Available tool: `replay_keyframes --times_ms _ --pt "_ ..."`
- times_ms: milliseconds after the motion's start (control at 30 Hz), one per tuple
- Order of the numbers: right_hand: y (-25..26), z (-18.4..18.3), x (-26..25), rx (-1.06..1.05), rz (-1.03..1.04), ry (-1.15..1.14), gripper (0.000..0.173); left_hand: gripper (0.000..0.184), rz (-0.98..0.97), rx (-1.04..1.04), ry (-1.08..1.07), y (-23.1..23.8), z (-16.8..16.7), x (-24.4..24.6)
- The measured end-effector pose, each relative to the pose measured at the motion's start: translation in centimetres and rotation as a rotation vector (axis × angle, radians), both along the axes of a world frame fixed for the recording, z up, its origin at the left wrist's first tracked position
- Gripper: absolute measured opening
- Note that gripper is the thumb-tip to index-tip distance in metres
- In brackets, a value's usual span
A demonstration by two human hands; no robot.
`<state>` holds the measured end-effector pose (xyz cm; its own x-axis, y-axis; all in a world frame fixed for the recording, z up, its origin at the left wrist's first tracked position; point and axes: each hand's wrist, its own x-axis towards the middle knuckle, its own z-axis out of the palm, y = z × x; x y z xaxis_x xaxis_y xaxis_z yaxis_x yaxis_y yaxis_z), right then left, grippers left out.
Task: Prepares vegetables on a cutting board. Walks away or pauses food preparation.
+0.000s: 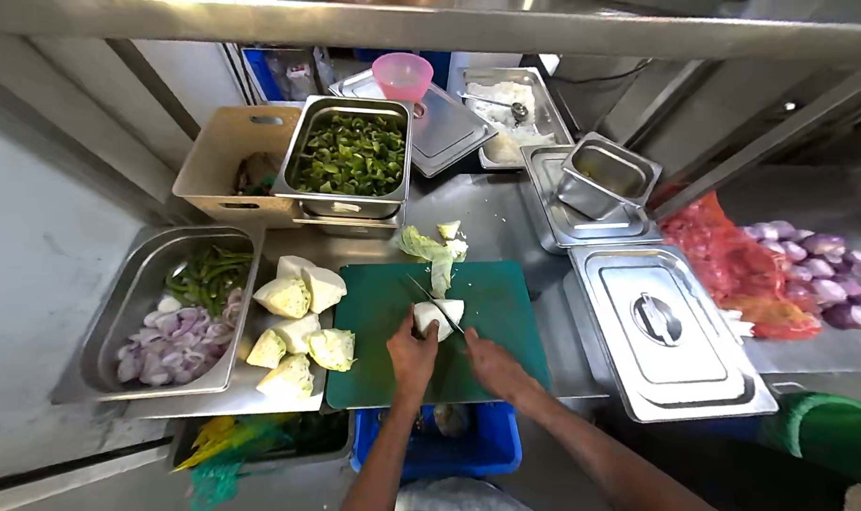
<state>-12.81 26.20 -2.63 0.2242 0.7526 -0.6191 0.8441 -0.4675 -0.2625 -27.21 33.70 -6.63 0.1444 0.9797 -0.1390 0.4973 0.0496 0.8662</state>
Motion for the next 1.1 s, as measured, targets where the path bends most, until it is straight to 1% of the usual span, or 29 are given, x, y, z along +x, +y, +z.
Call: replay_keyframes --times_ms 67,100,167,267,333,367,433,500,533,567,633,700,733,767,800,833,900,967,1000,1033,1100 --pt "1.3 0.0 2.7 0.036 0.086 0.047 0.039 0.057 0.053 0.022 -0.141 0.3 -0.8 -1.1" --pt "2.3 -0.1 4.5 0.057 0.151 0.062 0.038 0.054 0.08 0.003 -0.248 0.4 -1.1 -1.9" --pt "4.8 -0.7 7.8 0.112 0.244 0.057 0.033 0.047 0.138 -0.116 -0.499 0.5 -1.0 -3.6" --pt "9.2 -1.4 11.8 0.205 0.219 0.008 0.031 0.042 0.211 -0.353 -0.804 0.5 0.1 -5.4" --pt "10.8 -0.9 13.4 0.254 0.16 -0.036 0.031 0.043 0.237 -0.447 -0.896 0.3 0.9 -6.1" --pt "10.9 -0.5 13.7 0.295 0.138 -0.062 0.029 0.043 0.239 -0.468 -0.916 0.2 1.3 -6.4" --pt "9.3 0.5 12.8 0.429 0.088 -0.076 0.024 0.044 0.231 -0.454 -0.923 -0.2 1.7 -7.0" --pt "5.6 1.0 10.1 0.521 0.041 0.003 0.023 0.046 0.206 -0.384 -0.905 -0.8 2.1 -7.9" --pt "3.5 0.8 8.6 0.499 0.044 0.061 0.024 0.049 0.191 -0.352 -0.903 -0.9 2.4 -8.2" --pt "1.5 0.4 7.4 0.418 0.067 0.109 0.028 0.052 0.179 -0.332 -0.909 -1.0 2.7 -8.6" --pt "-1.8 -0.9 6.2 0.263 0.096 0.116 0.039 0.053 0.152 -0.332 -0.923 -0.9 3.2 -9.1" --pt "-3.9 -1.7 6.5 0.264 -0.032 0.024 0.043 0.047 0.114 -0.343 -0.924 -0.6 3.2 -9.2" --pt "-4.5 -1.7 6.9 0.315 -0.117 -0.027 0.042 0.045 0.082 -0.322 -0.899 -0.5 3.0 -9.1" --pt "-5.1 -1.5 7.4 0.377 -0.192 -0.053 0.041 0.044 0.041 -0.26 -0.826 -0.4 2.8 -8.8" --pt "-5.6 -1.0 7.6 0.421 -0.247 -0.045 0.039 0.046 -0.012 -0.159 -0.683 -0.4 2.8 -8.4" --pt "-6.2 -0.4 7.5 0.441 -0.274 -0.017 0.037 0.05 -0.087 -0.032 -0.484 -0.5 2.9 -7.9" --pt "-7.6 0.6 6.6 0.381 -0.271 0.054 0.037 0.057 -0.257 0.23 -0.082 -0.9 3.1 -6.3" --pt "-8.5 0.9 5.0 0.289 -0.27 0.117 0.04 0.057 -0.434 0.372 0.19 -1.3 2.9 -4.3" --pt "-8.8 0.7 4.2 0.258 -0.274 0.125 0.041 0.058 -0.517 0.385 0.277 -1.5 2.4 -3.3" --pt "-9.0 0.4 3.4 0.246 -0.285 0.121 0.041 0.058 -0.594 0.351 0.349 -1.5 1.9 -2.6" --pt "-9.1 -0.1 2.5 0.226 -0.302 0.103 0.041 0.058 -0.686 0.296 0.404 -1.4 1.1 -1.9"
